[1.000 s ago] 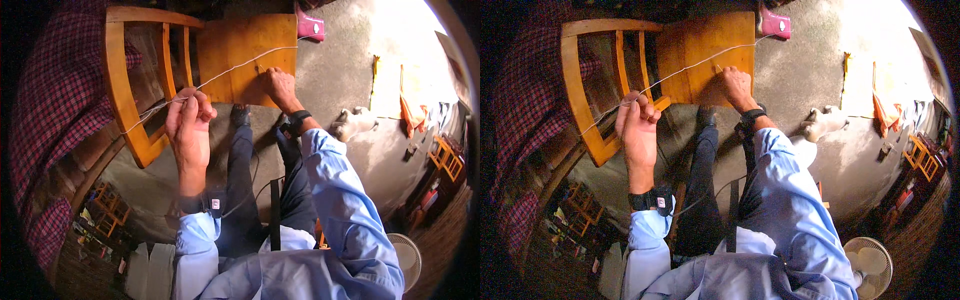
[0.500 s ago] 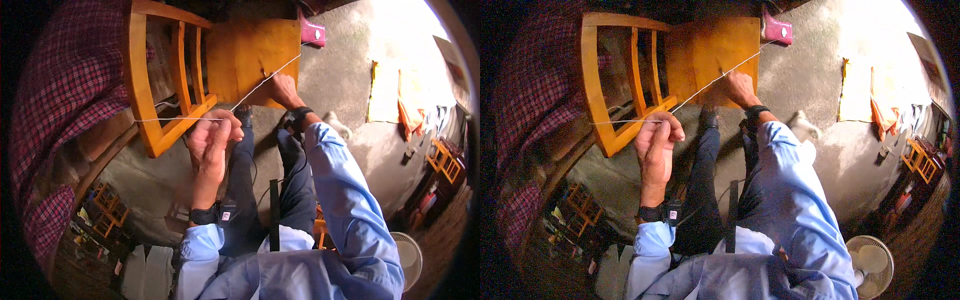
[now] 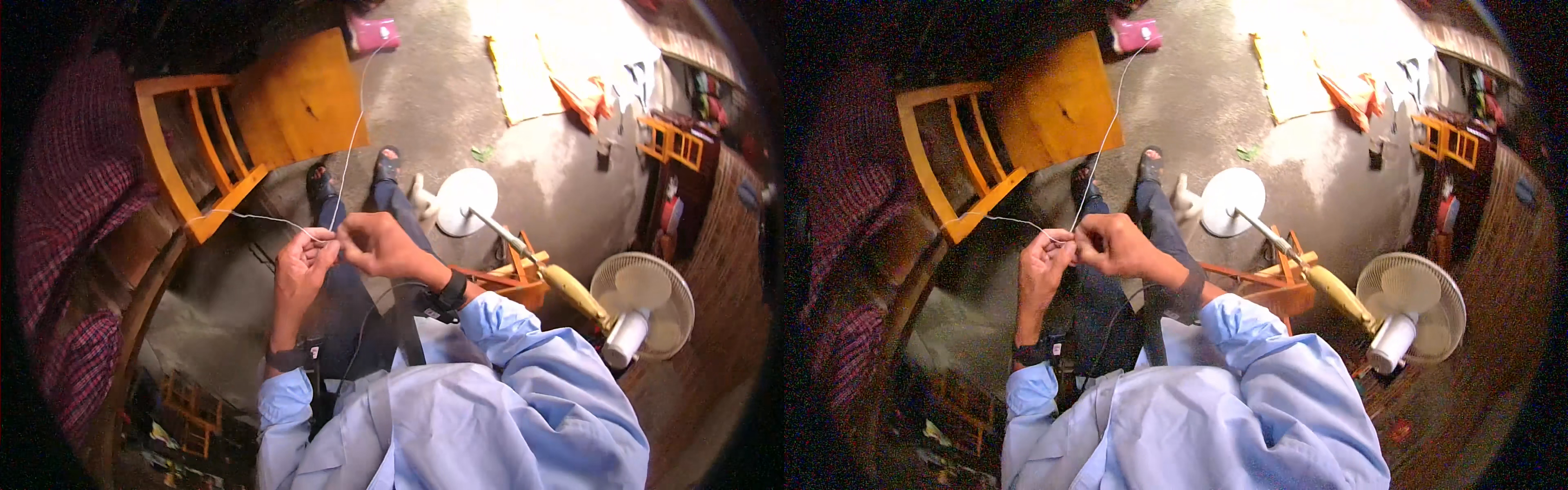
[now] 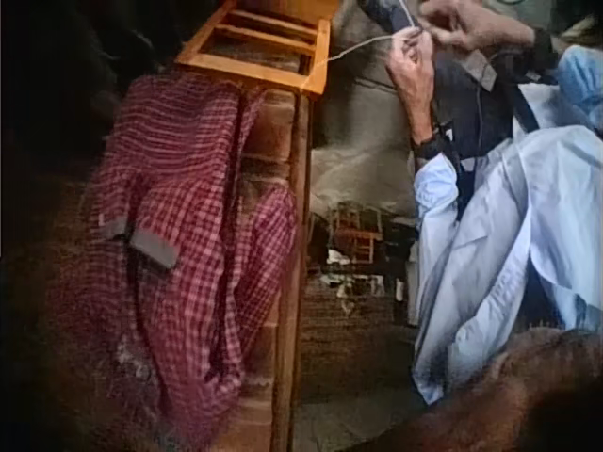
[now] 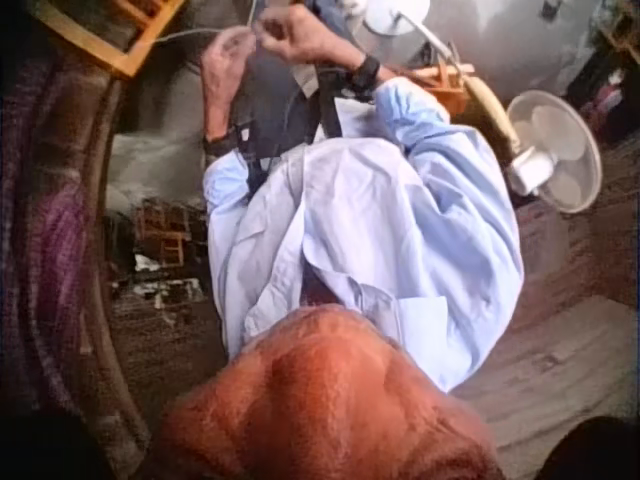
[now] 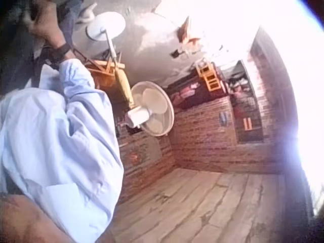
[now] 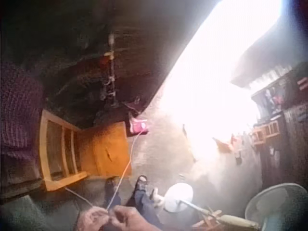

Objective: Sewing a white patch onto an orange bag.

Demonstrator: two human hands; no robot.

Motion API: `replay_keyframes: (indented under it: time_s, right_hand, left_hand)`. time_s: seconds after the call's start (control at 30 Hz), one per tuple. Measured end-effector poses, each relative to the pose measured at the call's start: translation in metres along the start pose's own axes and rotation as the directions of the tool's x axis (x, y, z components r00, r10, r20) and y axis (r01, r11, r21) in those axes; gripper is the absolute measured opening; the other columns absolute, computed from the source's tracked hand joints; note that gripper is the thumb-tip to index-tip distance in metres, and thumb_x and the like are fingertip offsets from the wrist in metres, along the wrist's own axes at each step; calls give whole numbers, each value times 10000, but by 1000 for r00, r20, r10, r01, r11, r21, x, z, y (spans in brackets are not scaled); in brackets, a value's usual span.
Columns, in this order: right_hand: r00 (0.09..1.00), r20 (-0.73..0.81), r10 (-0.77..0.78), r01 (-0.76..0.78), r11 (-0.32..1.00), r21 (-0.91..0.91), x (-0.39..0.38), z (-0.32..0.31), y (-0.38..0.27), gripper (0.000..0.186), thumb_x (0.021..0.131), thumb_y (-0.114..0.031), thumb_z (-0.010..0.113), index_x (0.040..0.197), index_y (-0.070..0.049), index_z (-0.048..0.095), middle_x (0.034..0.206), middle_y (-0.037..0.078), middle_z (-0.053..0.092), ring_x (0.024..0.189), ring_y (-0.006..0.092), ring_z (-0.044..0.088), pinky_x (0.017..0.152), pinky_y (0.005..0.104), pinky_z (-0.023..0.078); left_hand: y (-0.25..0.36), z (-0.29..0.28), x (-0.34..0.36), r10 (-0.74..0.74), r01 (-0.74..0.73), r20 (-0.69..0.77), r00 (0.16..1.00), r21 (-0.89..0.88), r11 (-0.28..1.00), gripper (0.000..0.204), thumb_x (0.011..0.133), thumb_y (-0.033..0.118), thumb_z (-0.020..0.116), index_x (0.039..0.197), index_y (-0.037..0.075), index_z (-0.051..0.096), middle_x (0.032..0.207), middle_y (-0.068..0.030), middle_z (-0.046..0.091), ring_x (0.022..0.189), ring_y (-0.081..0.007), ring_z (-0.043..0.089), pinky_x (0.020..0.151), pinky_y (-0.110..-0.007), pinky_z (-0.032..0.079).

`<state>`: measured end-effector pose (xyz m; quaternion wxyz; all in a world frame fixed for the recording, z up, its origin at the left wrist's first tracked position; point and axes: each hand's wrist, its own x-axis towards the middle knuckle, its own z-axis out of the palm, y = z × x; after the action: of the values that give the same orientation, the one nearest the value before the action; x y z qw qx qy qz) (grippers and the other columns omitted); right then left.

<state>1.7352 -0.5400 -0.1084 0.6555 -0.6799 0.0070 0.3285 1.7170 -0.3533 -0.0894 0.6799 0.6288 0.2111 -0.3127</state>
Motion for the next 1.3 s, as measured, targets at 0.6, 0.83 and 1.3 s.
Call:
replay_keyframes:
  time_s: [0.6,0.83,1.3]
  right_hand:
    - [865,-182,-468,428,877,-220,-66,-142,-94,103,796,-93,684,823,-24,613,717,155,609,626,341,632,578,413,503]
    - [790,-353,-501,463,865,-191,-92,-186,-124,136,806,-20,689,923,-15,622,795,115,635,698,243,645,614,336,503]
    - [662,-451,-599,571,793,-215,-125,-356,-168,145,803,-22,677,921,14,600,762,120,667,690,186,666,648,316,537]
  left_hand:
    - [138,135,8,154,-196,135,979,405,893,95,968,91,611,918,12,624,771,-13,632,696,-82,598,649,-228,481]
    - [183,198,7,283,-311,130,950,436,845,85,969,83,618,913,19,625,792,-6,624,703,-78,587,647,-219,470]
    - [270,350,77,453,-595,412,791,340,729,62,963,45,611,915,11,627,802,3,617,714,-53,566,646,-206,446]
